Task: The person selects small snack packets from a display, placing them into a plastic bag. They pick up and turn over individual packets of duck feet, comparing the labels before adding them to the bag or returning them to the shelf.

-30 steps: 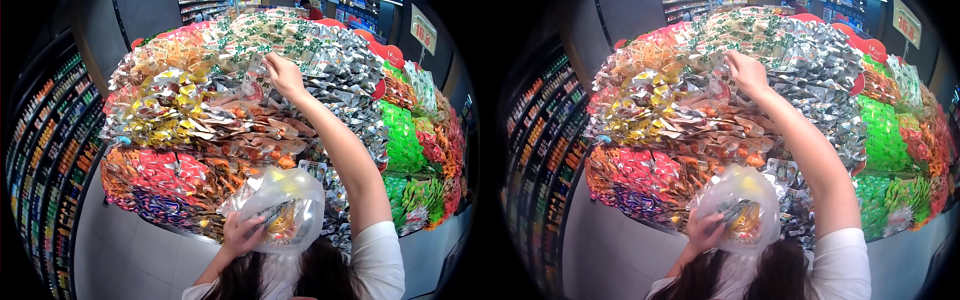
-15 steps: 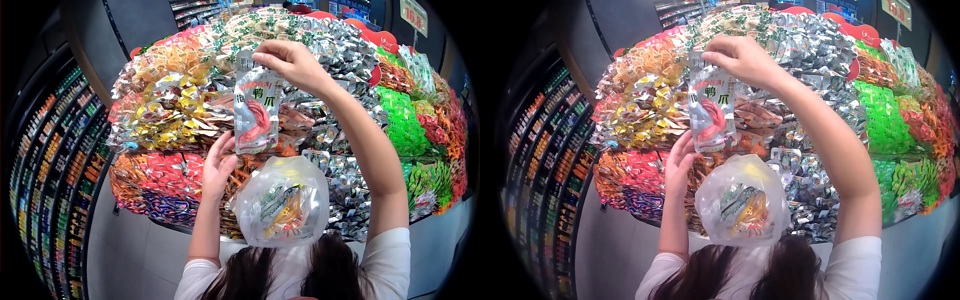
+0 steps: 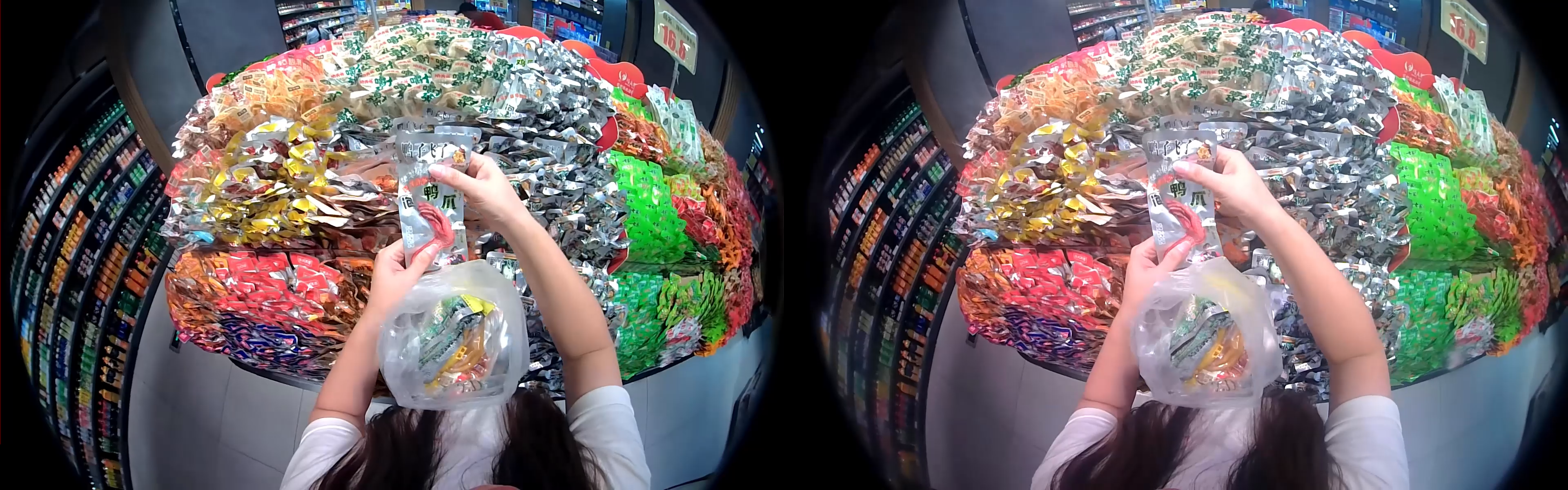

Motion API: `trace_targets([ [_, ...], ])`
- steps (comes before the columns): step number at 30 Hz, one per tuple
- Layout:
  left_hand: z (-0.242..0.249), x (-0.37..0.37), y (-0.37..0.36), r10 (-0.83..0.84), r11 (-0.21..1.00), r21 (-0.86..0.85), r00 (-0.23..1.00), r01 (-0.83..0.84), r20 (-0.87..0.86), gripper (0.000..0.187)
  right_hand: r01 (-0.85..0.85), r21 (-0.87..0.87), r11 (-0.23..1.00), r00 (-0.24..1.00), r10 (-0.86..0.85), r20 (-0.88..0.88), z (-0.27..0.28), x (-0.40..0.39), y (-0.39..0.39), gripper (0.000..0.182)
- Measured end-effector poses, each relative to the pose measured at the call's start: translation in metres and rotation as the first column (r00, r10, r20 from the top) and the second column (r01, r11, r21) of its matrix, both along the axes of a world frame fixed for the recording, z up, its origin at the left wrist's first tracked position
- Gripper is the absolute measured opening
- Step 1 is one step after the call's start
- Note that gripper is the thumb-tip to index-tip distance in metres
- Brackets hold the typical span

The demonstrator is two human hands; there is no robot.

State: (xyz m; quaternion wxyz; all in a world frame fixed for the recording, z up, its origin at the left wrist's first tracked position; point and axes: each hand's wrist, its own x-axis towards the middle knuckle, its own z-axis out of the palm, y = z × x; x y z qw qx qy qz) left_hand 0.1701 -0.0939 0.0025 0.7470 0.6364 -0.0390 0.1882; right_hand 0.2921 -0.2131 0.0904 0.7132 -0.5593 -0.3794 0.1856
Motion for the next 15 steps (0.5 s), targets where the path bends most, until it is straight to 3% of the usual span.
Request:
trace_targets([
  [3,0.003,-0.001,-0.009,-0.047,0.991,-0.130,0.993,0.032,-0.109,0.025,0.010,0.009,1.000,1.000,-0.010,0.005,-0.004,-0.006,0.003,0.025],
  [5,0.004,0.002,-0.009,-0.055,0.991,-0.129,0.987,0.036,-0.152,0.024,0.126,0.028,0.992,0.974,-0.129,0.189,-0.012,-0.005,0.008,0.029],
  [9,0.005,0.001,-0.015,-0.025,0.987,-0.160,0.978,-0.009,-0.209,0.022,0.205,0.036,0.978,0.953,-0.207,0.221,-0.036,0.004,0.018,0.032],
  [14,-0.017,0.010,-0.013,-0.061,0.989,-0.143,0.988,0.041,-0.140,0.022,0.137,0.001,0.991,0.990,-0.137,0.044,-0.045,0.020,0.011,0.029],
  [15,-0.019,0.011,-0.012,-0.071,0.991,-0.120,0.990,0.056,-0.122,0.022,0.063,0.069,0.996,0.998,-0.063,-0.005,-0.048,0.025,0.009,0.028],
])
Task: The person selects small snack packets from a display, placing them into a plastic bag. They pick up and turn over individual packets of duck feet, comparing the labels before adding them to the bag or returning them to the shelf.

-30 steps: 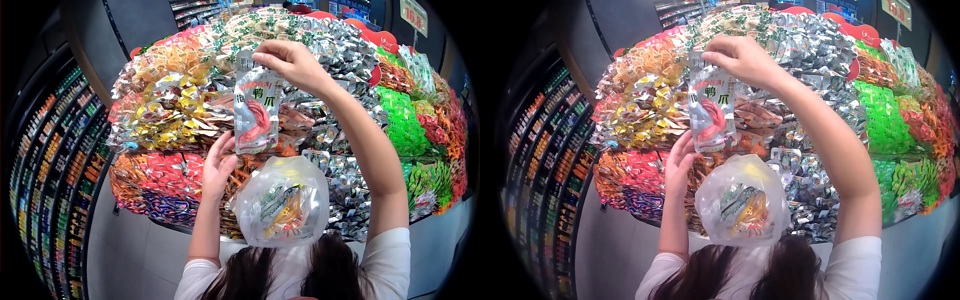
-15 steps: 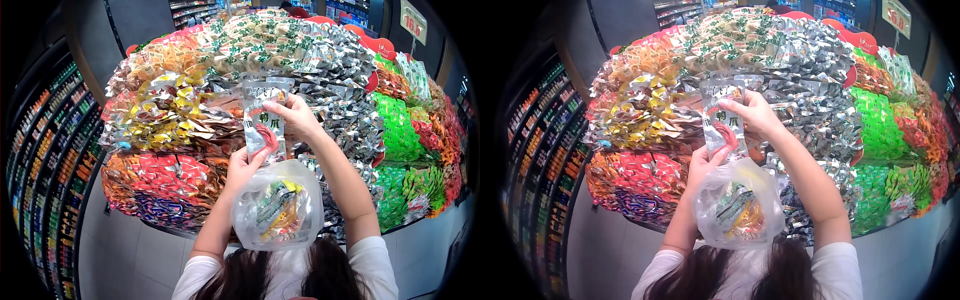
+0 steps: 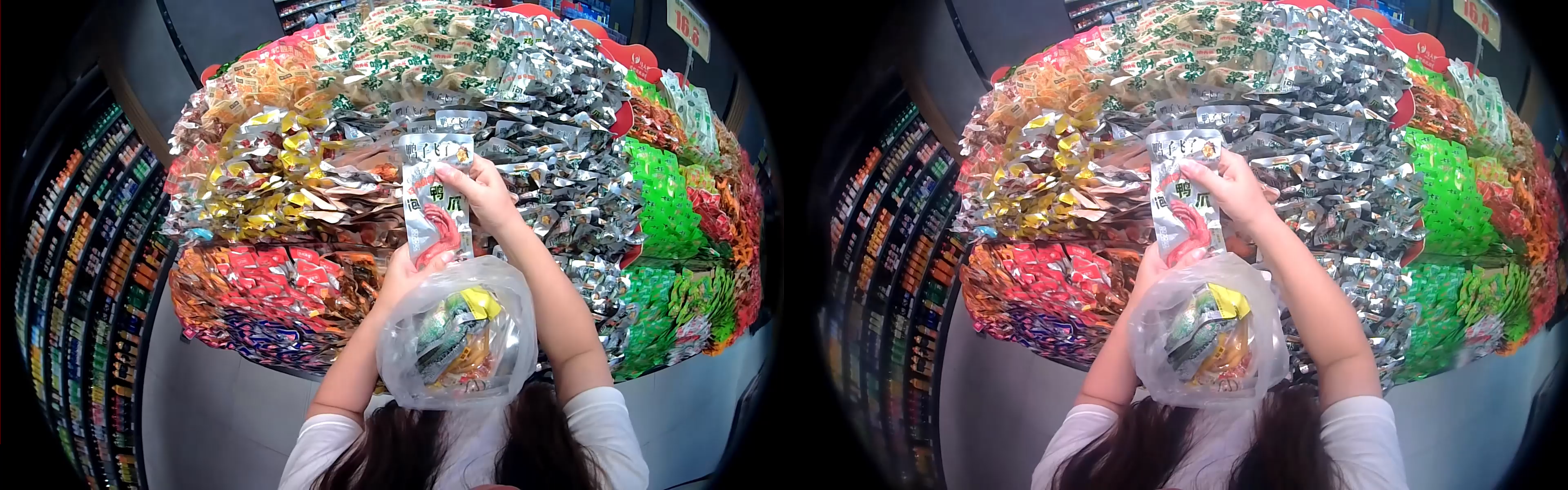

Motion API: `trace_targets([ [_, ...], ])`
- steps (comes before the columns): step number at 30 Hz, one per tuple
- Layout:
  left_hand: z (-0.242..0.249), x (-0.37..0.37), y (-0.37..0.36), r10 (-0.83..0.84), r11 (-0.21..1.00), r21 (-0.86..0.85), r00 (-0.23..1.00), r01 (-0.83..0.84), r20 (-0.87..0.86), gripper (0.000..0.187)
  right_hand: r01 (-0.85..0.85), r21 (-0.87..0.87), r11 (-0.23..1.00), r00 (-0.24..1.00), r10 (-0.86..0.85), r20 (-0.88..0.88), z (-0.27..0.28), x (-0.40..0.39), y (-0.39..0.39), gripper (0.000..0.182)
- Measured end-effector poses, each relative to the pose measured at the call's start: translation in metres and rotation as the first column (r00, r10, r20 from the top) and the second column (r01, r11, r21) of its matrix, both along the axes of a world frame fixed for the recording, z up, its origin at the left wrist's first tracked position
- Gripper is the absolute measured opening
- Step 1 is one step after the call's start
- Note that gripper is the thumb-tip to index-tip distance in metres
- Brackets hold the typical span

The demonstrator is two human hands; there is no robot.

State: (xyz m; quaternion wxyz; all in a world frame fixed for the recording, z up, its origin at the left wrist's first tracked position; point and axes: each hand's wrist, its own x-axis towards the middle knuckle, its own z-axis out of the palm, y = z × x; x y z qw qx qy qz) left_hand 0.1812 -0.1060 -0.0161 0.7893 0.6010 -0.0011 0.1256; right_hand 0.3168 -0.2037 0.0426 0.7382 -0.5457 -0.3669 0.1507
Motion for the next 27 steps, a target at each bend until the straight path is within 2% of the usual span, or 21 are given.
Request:
trace_targets([
  [1,0.002,0.000,0.000,-0.003,1.000,0.012,1.000,0.003,-0.008,0.022,-0.074,0.077,0.994,0.996,0.077,-0.038,0.004,-0.001,-0.002,0.027],
  [2,0.005,0.000,-0.001,-0.003,1.000,0.025,1.000,0.003,-0.031,0.023,-0.071,0.090,0.993,0.996,0.075,-0.043,0.006,0.001,-0.004,0.027],
  [4,0.009,0.002,-0.003,-0.003,0.999,0.048,0.998,0.006,-0.062,0.024,-0.124,0.031,0.992,0.992,0.125,-0.025,0.007,0.005,-0.008,0.027],
  [5,0.010,0.003,-0.003,-0.004,0.999,0.048,0.999,0.006,-0.052,0.025,-0.123,0.044,0.991,0.992,0.124,-0.032,0.006,0.008,-0.009,0.027],
  [7,0.009,0.003,-0.004,0.001,0.998,0.058,0.998,0.002,-0.055,0.027,-0.123,-0.043,0.992,0.992,0.123,0.008,0.004,0.013,-0.010,0.028],
  [9,0.005,0.006,-0.004,-0.009,1.000,0.007,0.997,0.009,-0.072,0.028,-0.094,-0.007,0.996,0.996,0.094,-0.004,0.000,0.016,-0.007,0.027],
  [14,0.005,0.008,-0.003,0.011,1.000,0.002,0.997,-0.011,-0.082,0.027,-0.093,0.075,0.993,0.994,0.096,-0.042,-0.012,0.024,-0.002,0.026],
  [17,0.013,0.006,-0.009,0.047,0.997,0.068,0.983,-0.035,-0.177,0.026,-0.094,0.113,0.989,0.995,0.096,-0.013,-0.018,0.028,0.000,0.025],
  [21,0.002,0.012,-0.003,0.117,0.986,0.141,0.976,-0.092,-0.183,0.027,-0.138,0.170,0.976,0.989,0.145,-0.031,-0.019,0.031,0.000,0.025],
  [23,-0.002,0.012,-0.003,0.216,0.949,0.278,0.950,-0.150,-0.227,0.028,-0.152,0.155,0.976,0.988,0.156,-0.017,-0.022,0.034,0.000,0.026],
  [25,-0.003,0.011,-0.003,0.219,0.952,0.264,0.946,-0.154,-0.237,0.030,-0.150,0.075,0.986,0.989,0.148,0.029,-0.024,0.037,-0.001,0.024],
  [27,0.002,0.011,-0.006,0.224,0.943,0.302,0.940,-0.142,-0.258,0.029,-0.146,0.070,0.987,0.989,0.145,0.028,-0.023,0.036,-0.004,0.026],
])
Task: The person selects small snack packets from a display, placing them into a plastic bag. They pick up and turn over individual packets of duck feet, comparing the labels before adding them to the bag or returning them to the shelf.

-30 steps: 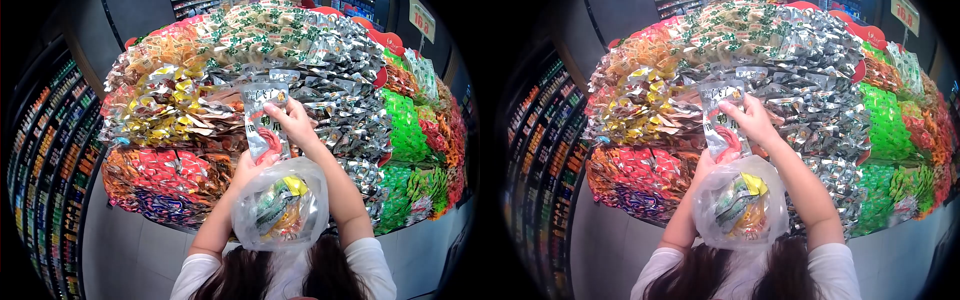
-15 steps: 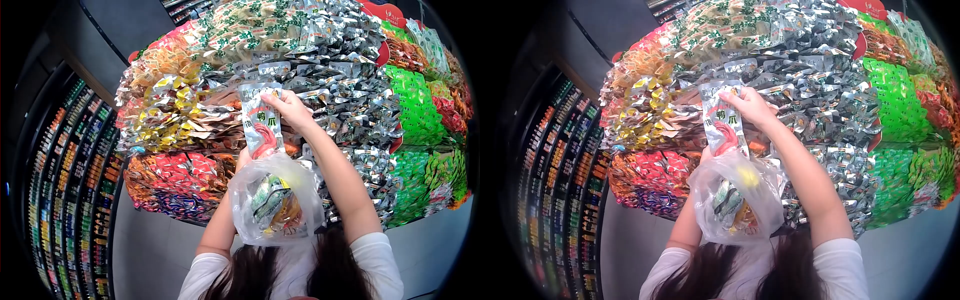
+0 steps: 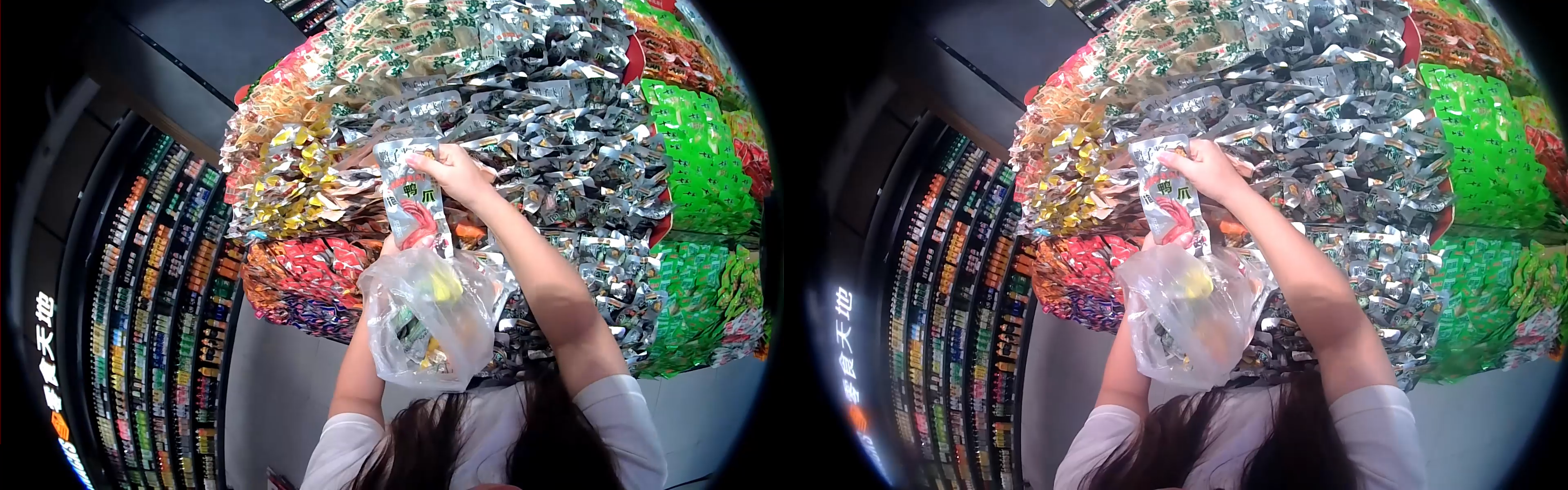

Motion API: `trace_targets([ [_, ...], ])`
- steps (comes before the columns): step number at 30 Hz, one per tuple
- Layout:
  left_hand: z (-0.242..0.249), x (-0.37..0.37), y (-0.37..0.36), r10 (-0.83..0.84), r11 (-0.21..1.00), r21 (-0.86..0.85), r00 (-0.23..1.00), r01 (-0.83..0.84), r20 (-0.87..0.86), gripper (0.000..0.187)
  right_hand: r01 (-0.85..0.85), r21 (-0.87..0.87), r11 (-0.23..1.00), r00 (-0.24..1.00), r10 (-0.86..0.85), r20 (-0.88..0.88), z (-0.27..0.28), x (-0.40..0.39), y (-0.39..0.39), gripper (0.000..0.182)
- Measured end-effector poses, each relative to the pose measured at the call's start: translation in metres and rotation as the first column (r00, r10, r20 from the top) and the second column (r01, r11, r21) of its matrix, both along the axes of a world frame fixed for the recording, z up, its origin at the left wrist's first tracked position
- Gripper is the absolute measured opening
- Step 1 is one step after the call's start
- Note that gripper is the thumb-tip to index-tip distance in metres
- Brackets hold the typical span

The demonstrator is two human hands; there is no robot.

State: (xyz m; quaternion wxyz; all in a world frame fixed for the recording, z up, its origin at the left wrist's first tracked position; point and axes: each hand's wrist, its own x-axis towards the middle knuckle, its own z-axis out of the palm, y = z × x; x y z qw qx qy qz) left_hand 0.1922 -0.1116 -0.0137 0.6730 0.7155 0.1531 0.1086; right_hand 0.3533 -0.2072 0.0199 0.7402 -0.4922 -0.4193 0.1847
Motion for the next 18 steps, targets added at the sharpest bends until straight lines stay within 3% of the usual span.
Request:
trace_targets([
  [6,0.005,-0.006,-0.009,0.041,0.996,0.085,0.999,-0.040,-0.011,0.024,0.048,-0.001,0.999,0.998,-0.048,0.029,-0.007,0.002,0.005,0.024],
  [18,0.006,-0.005,-0.021,0.161,0.984,-0.078,0.986,-0.158,0.041,0.027,0.006,-0.037,0.999,0.989,0.000,0.149,0.002,0.001,-0.002,0.025],
])
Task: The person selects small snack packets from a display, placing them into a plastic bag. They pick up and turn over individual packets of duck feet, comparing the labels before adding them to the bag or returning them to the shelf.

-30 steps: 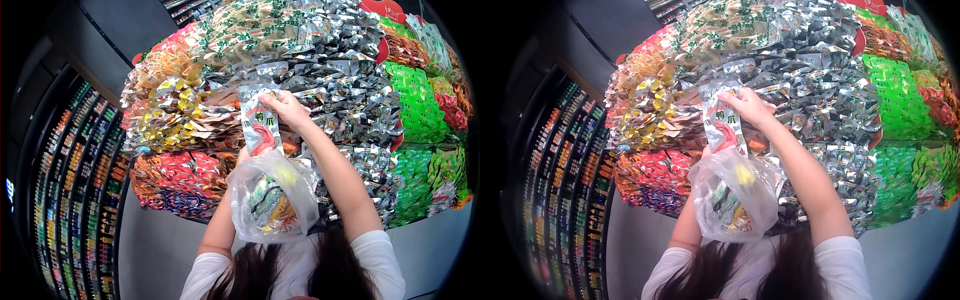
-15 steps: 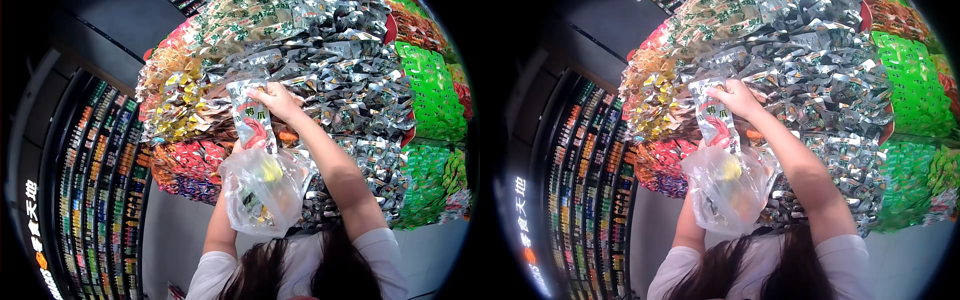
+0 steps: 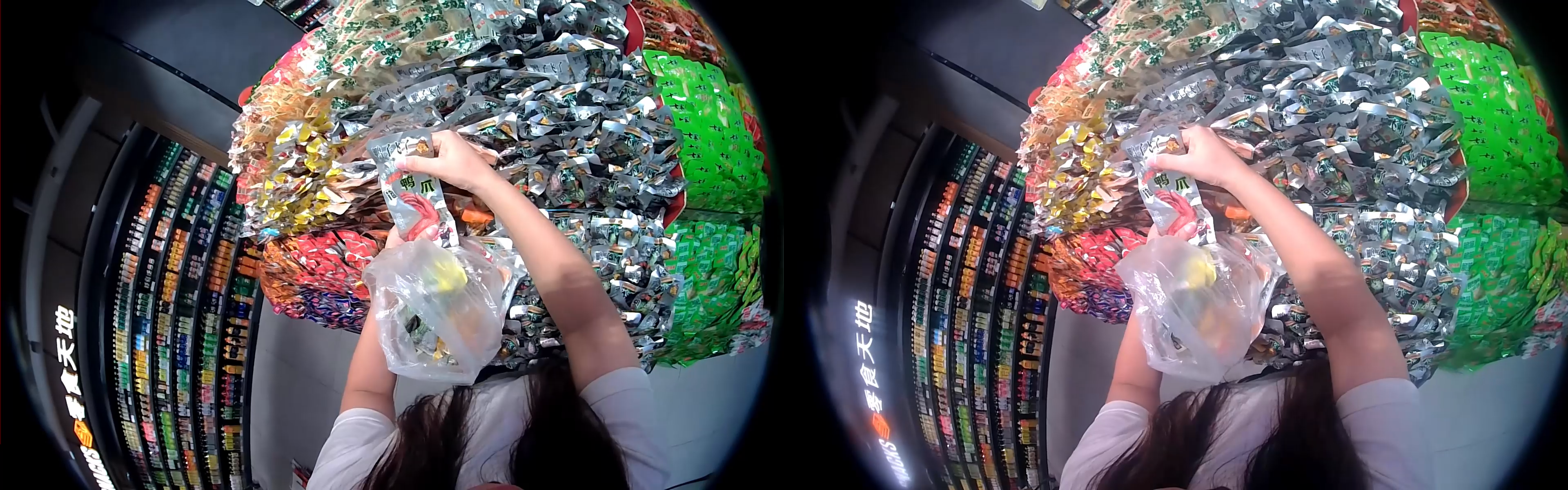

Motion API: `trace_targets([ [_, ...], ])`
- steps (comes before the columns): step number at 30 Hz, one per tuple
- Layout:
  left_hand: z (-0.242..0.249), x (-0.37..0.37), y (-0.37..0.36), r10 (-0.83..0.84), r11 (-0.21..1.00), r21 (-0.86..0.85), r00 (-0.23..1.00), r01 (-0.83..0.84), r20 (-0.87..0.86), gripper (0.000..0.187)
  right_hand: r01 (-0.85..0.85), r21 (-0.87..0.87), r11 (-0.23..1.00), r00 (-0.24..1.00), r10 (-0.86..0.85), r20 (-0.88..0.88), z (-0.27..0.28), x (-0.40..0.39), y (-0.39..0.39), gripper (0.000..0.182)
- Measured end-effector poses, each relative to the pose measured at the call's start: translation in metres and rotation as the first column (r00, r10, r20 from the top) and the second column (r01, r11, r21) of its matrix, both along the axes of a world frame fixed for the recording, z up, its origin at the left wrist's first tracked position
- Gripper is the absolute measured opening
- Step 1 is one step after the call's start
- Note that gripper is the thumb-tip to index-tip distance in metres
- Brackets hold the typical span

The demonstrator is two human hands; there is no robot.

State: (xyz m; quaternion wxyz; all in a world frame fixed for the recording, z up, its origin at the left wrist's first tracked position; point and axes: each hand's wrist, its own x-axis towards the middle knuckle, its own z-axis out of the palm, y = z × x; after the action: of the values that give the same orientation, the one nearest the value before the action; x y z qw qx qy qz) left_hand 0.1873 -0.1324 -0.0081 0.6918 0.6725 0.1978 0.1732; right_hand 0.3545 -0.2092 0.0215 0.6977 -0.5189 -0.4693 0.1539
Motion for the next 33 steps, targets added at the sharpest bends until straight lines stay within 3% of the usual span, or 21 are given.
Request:
trace_targets([
  [4,0.003,0.001,0.008,-0.096,0.995,-0.007,0.994,0.096,-0.048,0.025,0.024,0.010,1.000,0.999,-0.024,0.022,0.003,-0.001,-0.002,0.026],
  [8,-0.001,0.001,0.013,-0.168,0.984,-0.069,0.986,0.166,-0.021,0.025,0.008,-0.024,1.000,0.997,-0.010,-0.078,0.005,-0.005,-0.003,0.024],
  [10,-0.002,0.002,0.011,-0.128,0.972,-0.199,0.992,0.126,0.006,0.027,0.002,-0.020,1.000,0.985,-0.005,-0.172,0.009,-0.009,-0.004,0.022],
  [12,-0.001,0.001,0.012,-0.140,0.965,-0.220,0.990,0.144,0.034,0.026,0.011,-0.012,1.000,0.976,-0.013,-0.217,0.015,-0.017,-0.007,0.020],
  [18,0.002,-0.004,0.013,-0.197,0.959,-0.182,0.974,0.215,0.112,0.020,0.097,-0.168,0.981,0.990,-0.112,-0.081,0.016,-0.021,-0.004,0.019],
  [22,-0.005,0.000,0.020,-0.283,0.922,-0.216,0.940,0.322,0.193,0.016,0.045,-0.138,0.989,0.998,-0.051,-0.040,0.016,-0.027,0.000,0.025],
  [24,-0.006,0.000,0.021,-0.278,0.902,-0.225,0.895,0.368,0.350,0.014,0.058,-0.181,0.982,0.998,-0.053,0.034,0.017,-0.024,0.002,0.026],
  [26,-0.010,0.002,0.025,-0.248,0.927,-0.193,0.912,0.322,0.327,0.012,0.076,-0.103,0.992,0.996,-0.070,0.059,0.031,-0.030,0.004,0.026],
  [27,-0.011,0.002,0.026,-0.229,0.920,-0.224,0.904,0.322,0.360,0.010,0.166,-0.172,0.971,0.986,-0.159,0.050,0.038,-0.027,0.001,0.028],
  [28,-0.007,-0.001,0.023,-0.207,0.911,-0.257,0.896,0.323,0.392,0.008,0.159,-0.094,0.983,0.987,-0.157,0.032,0.053,-0.028,-0.001,0.028],
  [30,-0.004,-0.007,0.023,-0.159,0.906,-0.295,0.890,0.303,0.427,0.009,0.380,0.030,0.925,0.899,-0.377,0.222,0.071,-0.012,-0.001,0.027],
  [31,-0.012,-0.005,0.026,-0.137,0.915,-0.283,0.881,0.287,0.453,0.010,0.515,0.011,0.857,0.805,-0.488,0.337,0.082,-0.005,-0.003,0.025],
  [32,-0.016,-0.004,0.029,-0.115,0.924,-0.271,0.871,0.270,0.477,0.012,0.643,0.082,0.761,0.616,-0.578,0.535,0.085,0.012,-0.002,0.025],
  [33,-0.017,-0.005,0.030,-0.113,0.920,-0.278,0.868,0.275,0.483,0.012,0.682,0.092,0.726,0.527,-0.574,0.627,0.084,0.028,0.001,0.026],
])
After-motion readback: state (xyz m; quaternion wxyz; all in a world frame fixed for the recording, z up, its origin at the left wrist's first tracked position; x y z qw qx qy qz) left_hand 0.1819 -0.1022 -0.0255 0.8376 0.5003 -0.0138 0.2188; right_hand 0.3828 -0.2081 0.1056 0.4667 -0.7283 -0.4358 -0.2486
